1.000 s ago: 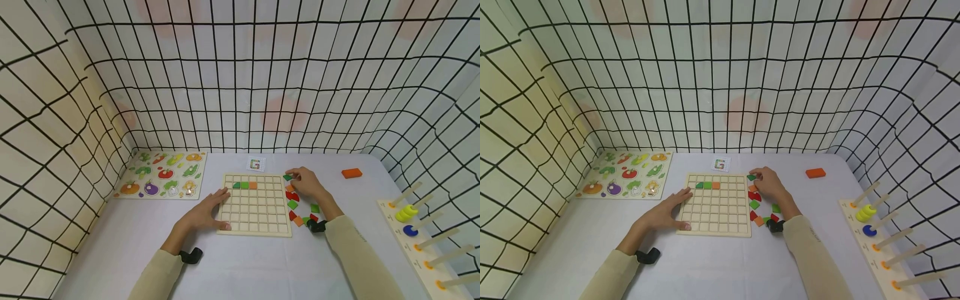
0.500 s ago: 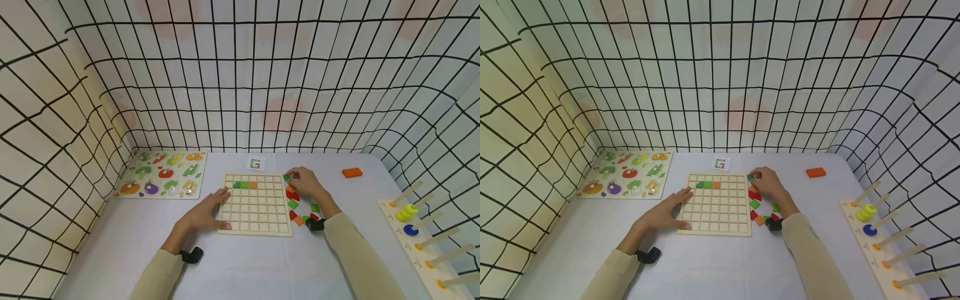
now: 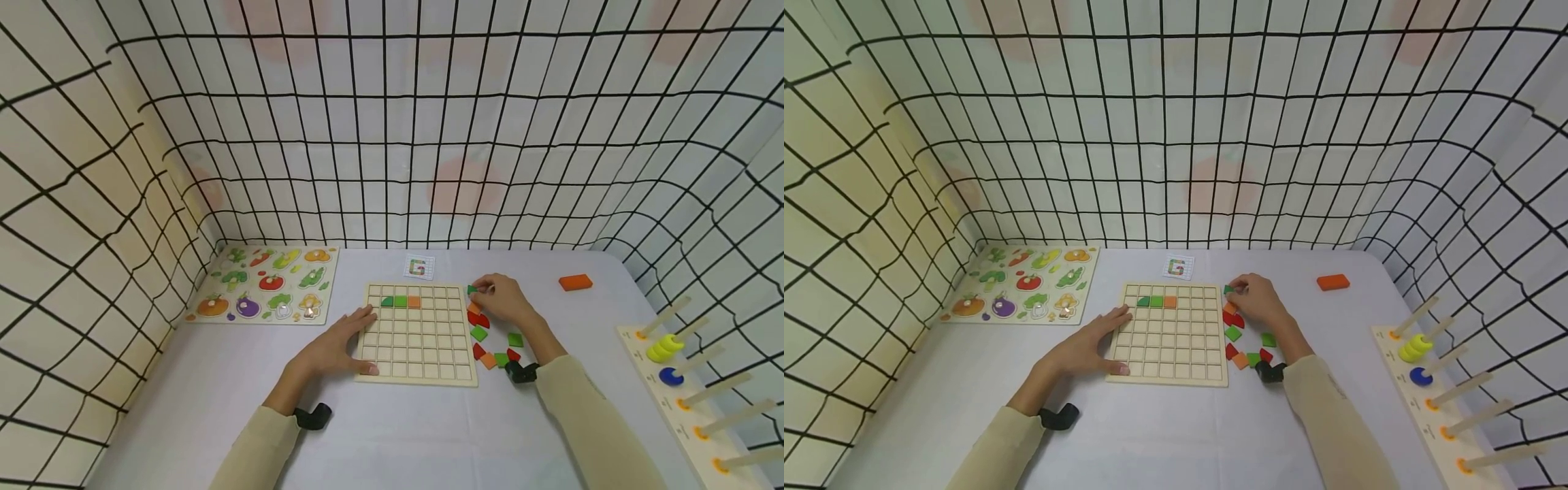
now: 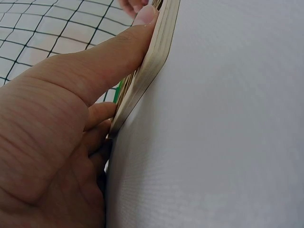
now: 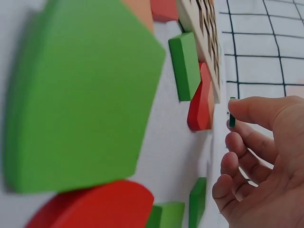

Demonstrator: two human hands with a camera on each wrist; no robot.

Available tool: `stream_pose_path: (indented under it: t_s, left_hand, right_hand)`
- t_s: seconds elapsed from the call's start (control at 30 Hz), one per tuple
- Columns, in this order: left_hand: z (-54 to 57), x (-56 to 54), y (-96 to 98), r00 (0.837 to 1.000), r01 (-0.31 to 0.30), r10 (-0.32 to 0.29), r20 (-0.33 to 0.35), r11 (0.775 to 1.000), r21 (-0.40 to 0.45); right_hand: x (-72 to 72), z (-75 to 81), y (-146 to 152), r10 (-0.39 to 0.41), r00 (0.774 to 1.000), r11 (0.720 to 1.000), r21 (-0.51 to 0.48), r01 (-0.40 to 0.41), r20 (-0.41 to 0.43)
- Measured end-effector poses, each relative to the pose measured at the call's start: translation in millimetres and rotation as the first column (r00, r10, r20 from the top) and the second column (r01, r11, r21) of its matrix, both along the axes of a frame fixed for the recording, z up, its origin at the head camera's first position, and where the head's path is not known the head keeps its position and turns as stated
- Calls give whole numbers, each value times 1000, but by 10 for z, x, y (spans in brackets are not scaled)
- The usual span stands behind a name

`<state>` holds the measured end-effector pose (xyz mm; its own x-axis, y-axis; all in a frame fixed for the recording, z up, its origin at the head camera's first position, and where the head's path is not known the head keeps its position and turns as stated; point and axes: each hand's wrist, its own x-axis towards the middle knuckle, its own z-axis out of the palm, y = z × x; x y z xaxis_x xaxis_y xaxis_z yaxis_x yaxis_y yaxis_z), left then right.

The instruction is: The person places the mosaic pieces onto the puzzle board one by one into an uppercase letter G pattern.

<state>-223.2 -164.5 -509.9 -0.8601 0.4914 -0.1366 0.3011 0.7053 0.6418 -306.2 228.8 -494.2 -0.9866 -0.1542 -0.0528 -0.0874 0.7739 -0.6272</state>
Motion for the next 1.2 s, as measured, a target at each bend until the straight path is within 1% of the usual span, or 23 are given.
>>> stream_pose_path:
  t_s: [0.27,0.37,0.47,0.63,0.83,1.03,1.2]
  left_hand:
    - [16,9,8,1000,-4,4,3,1000,-13]
    - [13,9,10,1000,1,-1,3,1000,-13]
    - [16,11,12,1000,1,-1,8,1000,-12]
    - [30,9,12,1000,-7,7,13,1000,-15]
    - [26,5,8,1000,0,0,2,1000,-19]
    - [2,1,6,1000,-5,5,1,1000,-13]
    - [-7,-2,6,1000,-10,10,1,1000,-9]
  right_hand:
    - [97,79,-74,-3,999,999,-44,2,-35]
    - [122,80,-113,-1,999,998,-58,-2,-40]
    - [145,65,-154,4,999,999,-54,-6,-38]
    - [169,58,-245,23,998,998,-52,-26,-56]
    - [169,50,-394,36,998,997,-71,-39,-42]
    - [143,32,-552,89,995,993,-74,-92,-44]
    - [130,40,-661,153,987,982,-109,-157,-44]
